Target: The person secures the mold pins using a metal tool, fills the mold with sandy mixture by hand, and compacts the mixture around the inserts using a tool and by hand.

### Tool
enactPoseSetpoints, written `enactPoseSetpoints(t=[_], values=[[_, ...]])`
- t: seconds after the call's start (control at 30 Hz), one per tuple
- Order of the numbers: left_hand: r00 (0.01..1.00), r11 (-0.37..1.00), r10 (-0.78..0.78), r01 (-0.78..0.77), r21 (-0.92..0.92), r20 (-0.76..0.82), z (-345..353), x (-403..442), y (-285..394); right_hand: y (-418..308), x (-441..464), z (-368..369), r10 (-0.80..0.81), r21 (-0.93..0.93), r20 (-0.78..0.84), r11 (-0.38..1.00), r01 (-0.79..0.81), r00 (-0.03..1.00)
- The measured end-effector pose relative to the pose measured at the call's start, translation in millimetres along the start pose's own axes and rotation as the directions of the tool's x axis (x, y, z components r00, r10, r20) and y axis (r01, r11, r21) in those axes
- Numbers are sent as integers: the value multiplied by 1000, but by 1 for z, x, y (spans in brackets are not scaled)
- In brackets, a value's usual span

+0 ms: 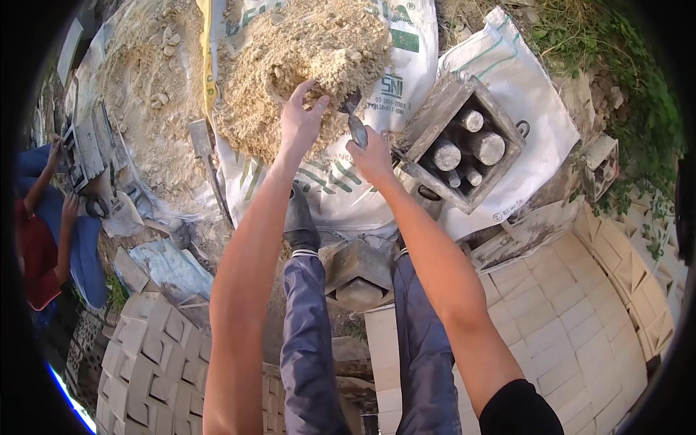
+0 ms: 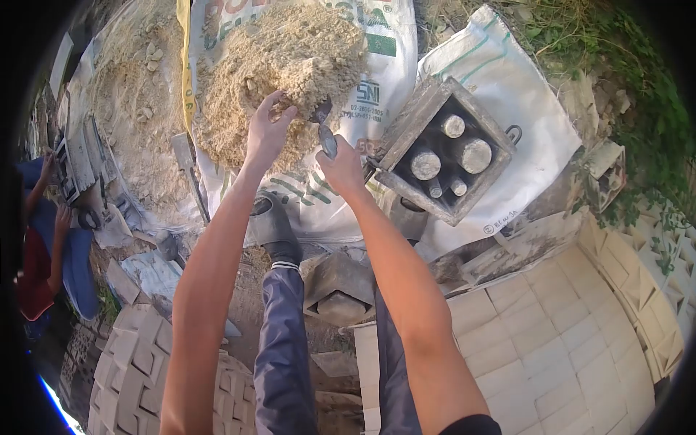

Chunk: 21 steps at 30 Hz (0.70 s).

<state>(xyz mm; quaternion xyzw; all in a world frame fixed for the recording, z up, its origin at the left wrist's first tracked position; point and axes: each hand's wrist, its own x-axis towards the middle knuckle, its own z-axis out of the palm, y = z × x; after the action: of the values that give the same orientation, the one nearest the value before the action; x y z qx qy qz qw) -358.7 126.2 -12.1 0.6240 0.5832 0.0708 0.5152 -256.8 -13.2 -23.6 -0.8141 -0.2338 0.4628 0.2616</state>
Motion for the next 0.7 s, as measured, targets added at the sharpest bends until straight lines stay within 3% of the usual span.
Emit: enactPoseSetpoints(t=[0.07, 0.13, 0.2, 0.27, 0.3, 0.33, 0.43, 0.53, 0.57, 0.63, 0.67, 0.7], values=[[999, 999, 44, -44, 15, 0, 13, 8, 13, 8, 9, -13, 3, 68, 1, 998, -3, 1000], [986, 983, 166, -166, -84, -6, 20, 14, 22, -7, 11, -37, 203, 447, 304, 833, -327, 931], [966, 970, 240, -236, 55, -96, 17, 9, 19, -20, 9, -53, 200, 539, 356, 754, -375, 913], [930, 954, 262, -210, 214, -257, 9, -6, 7, -31, 4, -62, 174, 318, 281, 911, -263, 944], [947, 976, 133, -75, 203, -291, 0, -17, 10, -30, 4, -54, 107, 209, 174, 968, -143, 979], [942, 976, 136, -74, 206, -306, -6, -20, -1, -38, 3, -49, 38, 72, 63, 996, -42, 997], [908, 953, 38, 92, 287, -418, -40, -19, -45, -70, 5, -42, -270, -256, -110, 938, 235, 957], [900, 970, -4, 109, 217, -435, -65, 4, -61, -105, 28, -29, -254, -322, -63, 920, 222, 965], [915, 957, 86, 33, 287, -393, -72, 14, -59, -108, 37, -20, -247, -324, -57, 921, 216, 967], [916, 929, 232, -109, 355, -326, -81, 41, -48, -114, 56, -4, -454, -398, -84, 831, 388, 887], [908, 918, 288, -171, 357, -304, -81, 55, -45, -112, 61, 3, -454, -405, -80, 829, 387, 888], [908, 921, 284, -170, 349, -308, -82, 70, -44, -112, 66, 8, -334, -472, 33, 826, 310, 942]])
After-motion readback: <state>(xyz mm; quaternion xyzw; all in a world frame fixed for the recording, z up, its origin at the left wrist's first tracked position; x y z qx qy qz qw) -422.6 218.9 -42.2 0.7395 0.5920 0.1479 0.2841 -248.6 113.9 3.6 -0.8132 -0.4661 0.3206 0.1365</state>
